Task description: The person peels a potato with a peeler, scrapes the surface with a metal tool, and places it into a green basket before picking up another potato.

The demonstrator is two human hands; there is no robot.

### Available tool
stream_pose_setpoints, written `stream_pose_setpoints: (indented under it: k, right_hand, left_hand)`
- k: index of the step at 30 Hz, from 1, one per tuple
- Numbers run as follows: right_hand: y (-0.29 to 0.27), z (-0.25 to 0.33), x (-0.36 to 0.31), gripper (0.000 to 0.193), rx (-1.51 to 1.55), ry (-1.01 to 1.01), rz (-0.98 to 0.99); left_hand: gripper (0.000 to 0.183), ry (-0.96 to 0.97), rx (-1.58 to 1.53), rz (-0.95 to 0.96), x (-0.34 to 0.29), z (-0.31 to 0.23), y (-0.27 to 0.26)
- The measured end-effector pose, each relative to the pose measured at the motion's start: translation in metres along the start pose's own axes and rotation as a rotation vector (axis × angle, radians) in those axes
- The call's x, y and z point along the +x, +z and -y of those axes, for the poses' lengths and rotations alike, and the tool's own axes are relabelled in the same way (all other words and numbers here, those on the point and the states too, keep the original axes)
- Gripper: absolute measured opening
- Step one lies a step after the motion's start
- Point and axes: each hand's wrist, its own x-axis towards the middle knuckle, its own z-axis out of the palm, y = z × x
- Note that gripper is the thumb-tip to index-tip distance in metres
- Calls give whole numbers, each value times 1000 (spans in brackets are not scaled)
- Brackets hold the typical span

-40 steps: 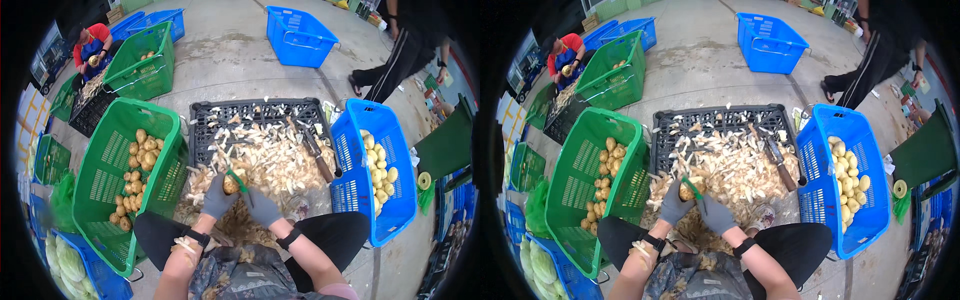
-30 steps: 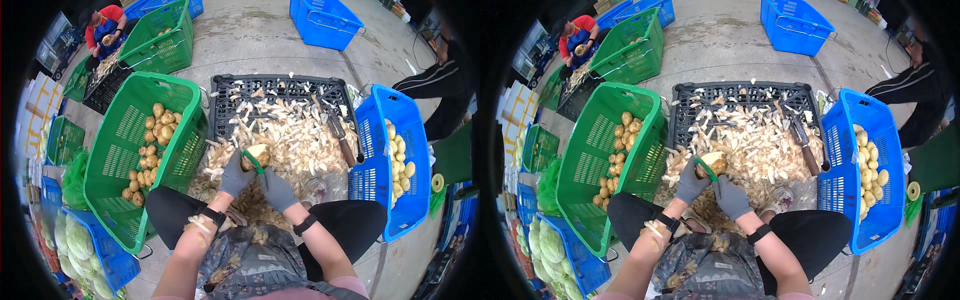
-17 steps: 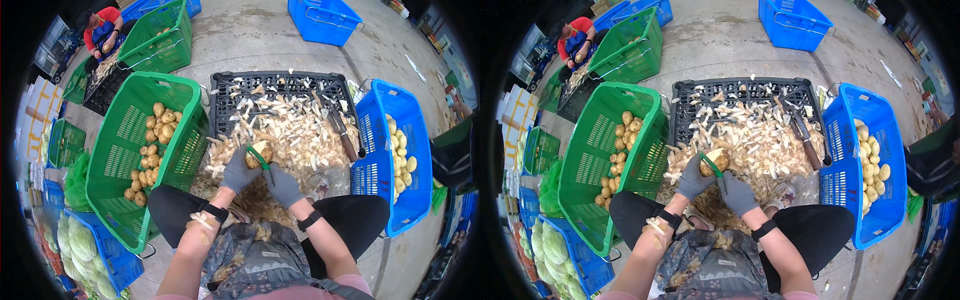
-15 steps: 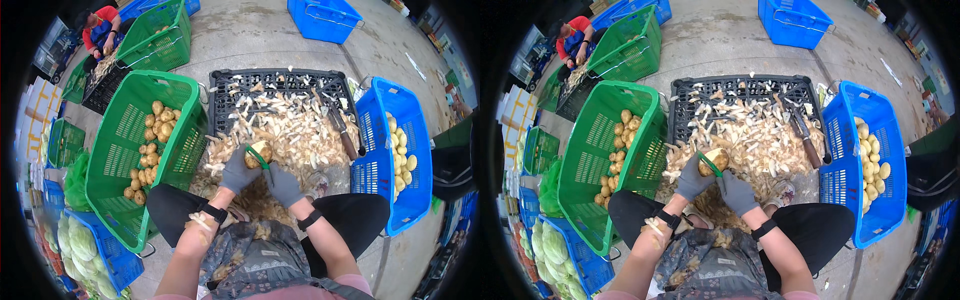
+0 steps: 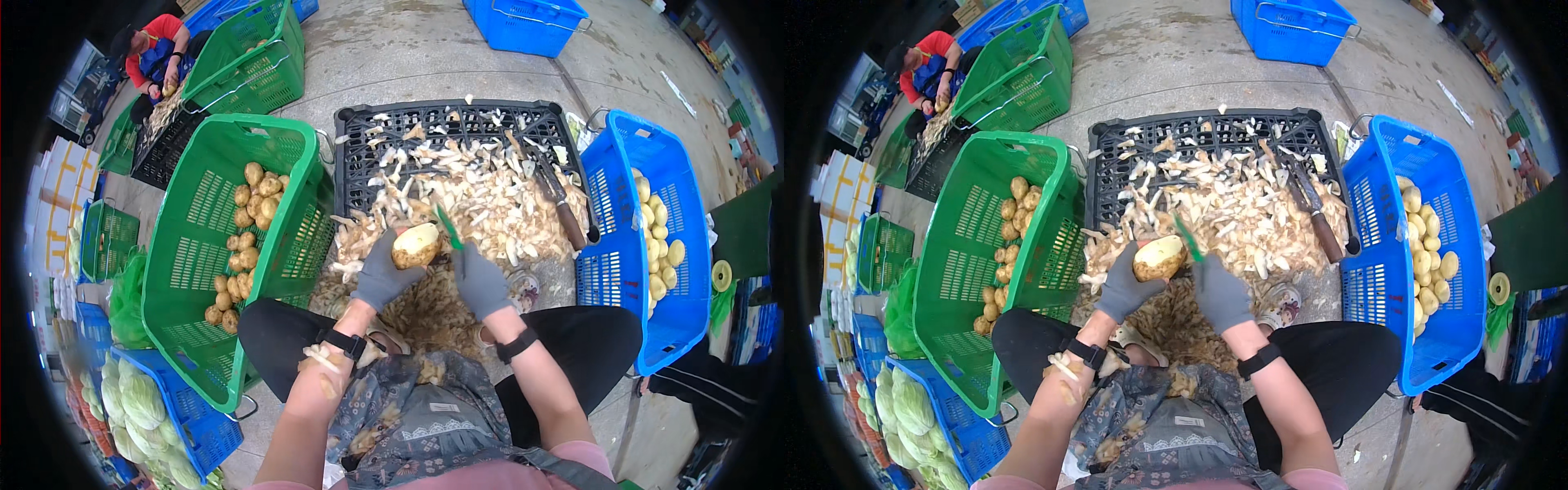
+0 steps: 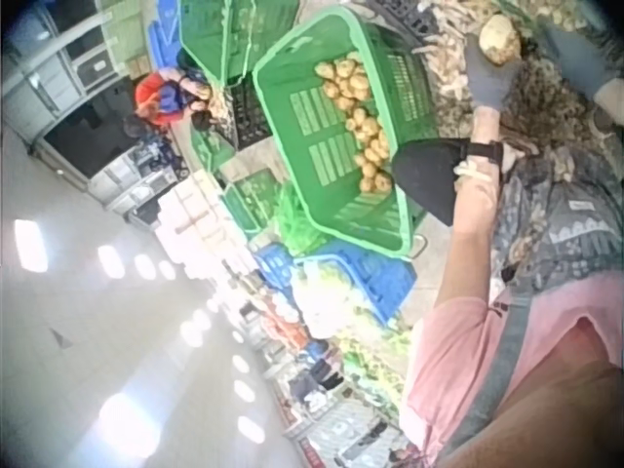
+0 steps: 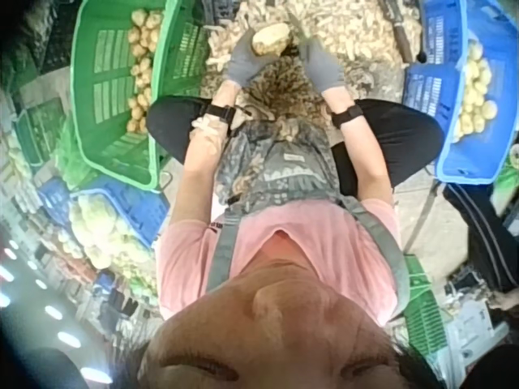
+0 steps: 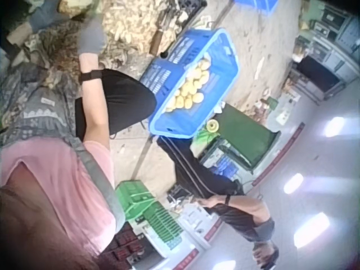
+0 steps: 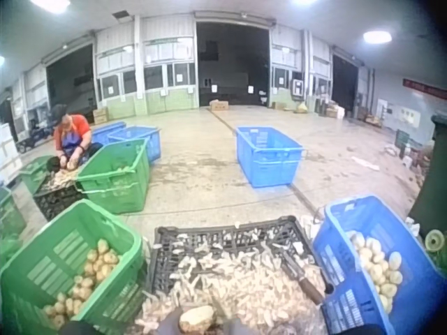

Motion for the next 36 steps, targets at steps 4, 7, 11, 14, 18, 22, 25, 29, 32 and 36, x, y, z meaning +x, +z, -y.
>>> stream_pose_setpoints:
  k: [4,7,11,14,18,22,25,29,32,36]
  right_hand:
    - [3,5,-1,31,17,-59,35]
    - [-3,-2,7,32,-25,41,20]
    - [5,6,-3,30,85,-64,-1]
    - [-4,25,-15,28,107,-174,-39]
    - [7,22,-19,25,77,-164,-40]
    - [-1,8,-14,22,30,-65,-110]
    - [8,35,-21,23,32,-255,-33]
    - [14,-18,-2,26,0,-11,-58]
    - [1,24,-18,25,22,-162,-114]
    - [11,-3,-7,25,23,-93,-39]
  left_hand:
    - [60,-16,10,12,5,9,-2]
    - [63,26,86,-16,8,9,-1]
    - [70,101,140,-40,6,10,5]
    - [70,68,169,-45,7,7,4]
    - [64,10,70,-46,4,-4,2]
    - [62,-41,57,-45,2,-3,6]
    - [61,-5,96,-68,5,15,7]
    - [63,-27,87,-23,2,4,9]
    - [63,-16,95,-35,3,2,5]
    - [61,-40,115,-38,2,-5,5]
